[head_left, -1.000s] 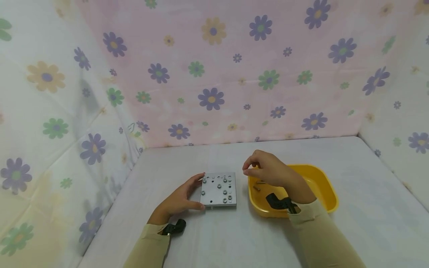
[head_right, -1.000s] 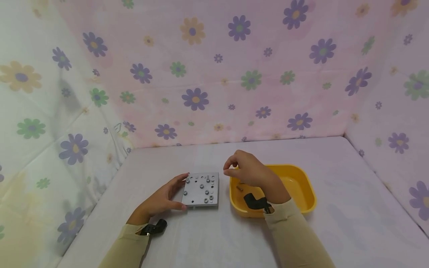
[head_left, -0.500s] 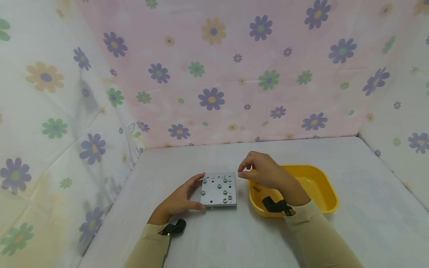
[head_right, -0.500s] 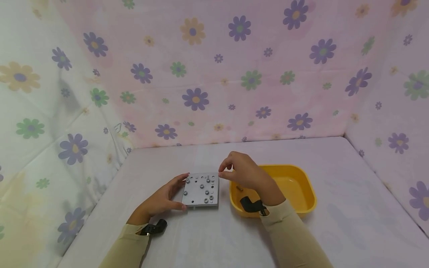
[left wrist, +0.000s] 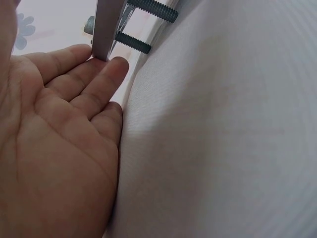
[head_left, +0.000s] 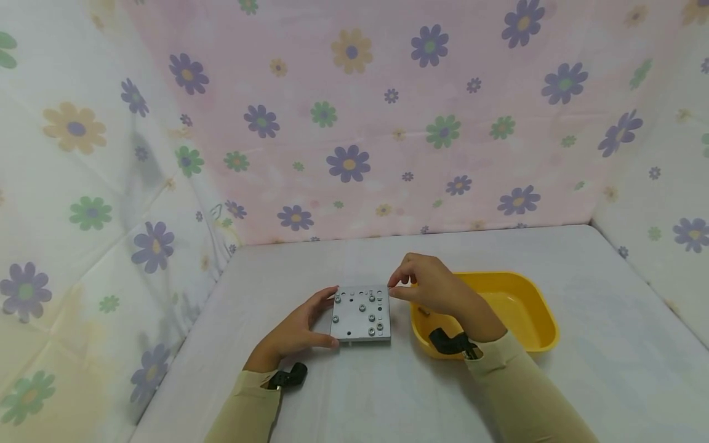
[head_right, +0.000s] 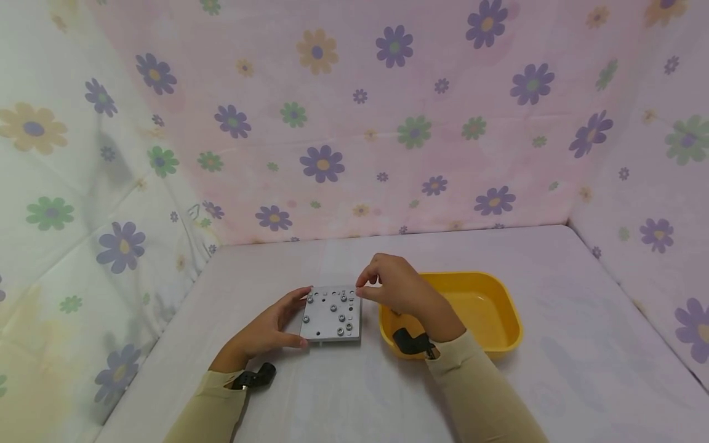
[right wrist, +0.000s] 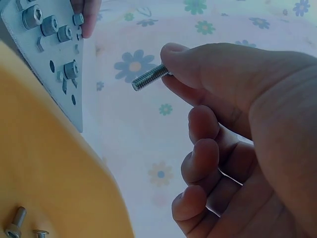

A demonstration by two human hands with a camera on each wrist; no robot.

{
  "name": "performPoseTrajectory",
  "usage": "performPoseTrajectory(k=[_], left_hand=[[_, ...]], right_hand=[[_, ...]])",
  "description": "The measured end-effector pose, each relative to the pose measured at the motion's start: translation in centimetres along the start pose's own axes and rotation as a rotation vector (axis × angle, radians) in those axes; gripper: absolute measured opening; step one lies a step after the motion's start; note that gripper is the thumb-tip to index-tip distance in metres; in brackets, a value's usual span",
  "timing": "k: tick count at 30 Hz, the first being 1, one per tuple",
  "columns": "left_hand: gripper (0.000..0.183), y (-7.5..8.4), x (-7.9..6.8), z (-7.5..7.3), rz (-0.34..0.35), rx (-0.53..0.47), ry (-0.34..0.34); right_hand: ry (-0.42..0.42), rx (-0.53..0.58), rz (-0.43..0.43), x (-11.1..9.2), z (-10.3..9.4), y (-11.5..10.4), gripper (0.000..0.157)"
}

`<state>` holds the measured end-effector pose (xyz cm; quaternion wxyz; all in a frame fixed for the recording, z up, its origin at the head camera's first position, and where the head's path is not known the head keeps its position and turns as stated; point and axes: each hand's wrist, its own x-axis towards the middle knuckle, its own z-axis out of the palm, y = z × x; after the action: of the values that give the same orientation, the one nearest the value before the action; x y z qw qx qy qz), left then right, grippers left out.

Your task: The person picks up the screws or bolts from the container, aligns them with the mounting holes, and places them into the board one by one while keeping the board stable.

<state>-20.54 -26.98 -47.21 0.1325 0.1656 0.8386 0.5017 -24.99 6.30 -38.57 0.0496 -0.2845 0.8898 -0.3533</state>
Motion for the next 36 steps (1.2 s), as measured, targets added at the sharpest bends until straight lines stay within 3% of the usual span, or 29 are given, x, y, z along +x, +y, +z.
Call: performPoseTrajectory(k=[14, 36], left_hand=[[0.115, -0.2, 0.1, 0.0, 0.014, -0.014, 0.004], [0.113, -0.3, 0.1, -0.1, 0.018, -0.033, -0.011]], right_hand=[[-0.024, 0.001, -0.06, 0.4, 1.9, -0.1, 0.004], [-0.105, 0.009, -0.035, 0.8, 3.9, -1.2, 0.009]])
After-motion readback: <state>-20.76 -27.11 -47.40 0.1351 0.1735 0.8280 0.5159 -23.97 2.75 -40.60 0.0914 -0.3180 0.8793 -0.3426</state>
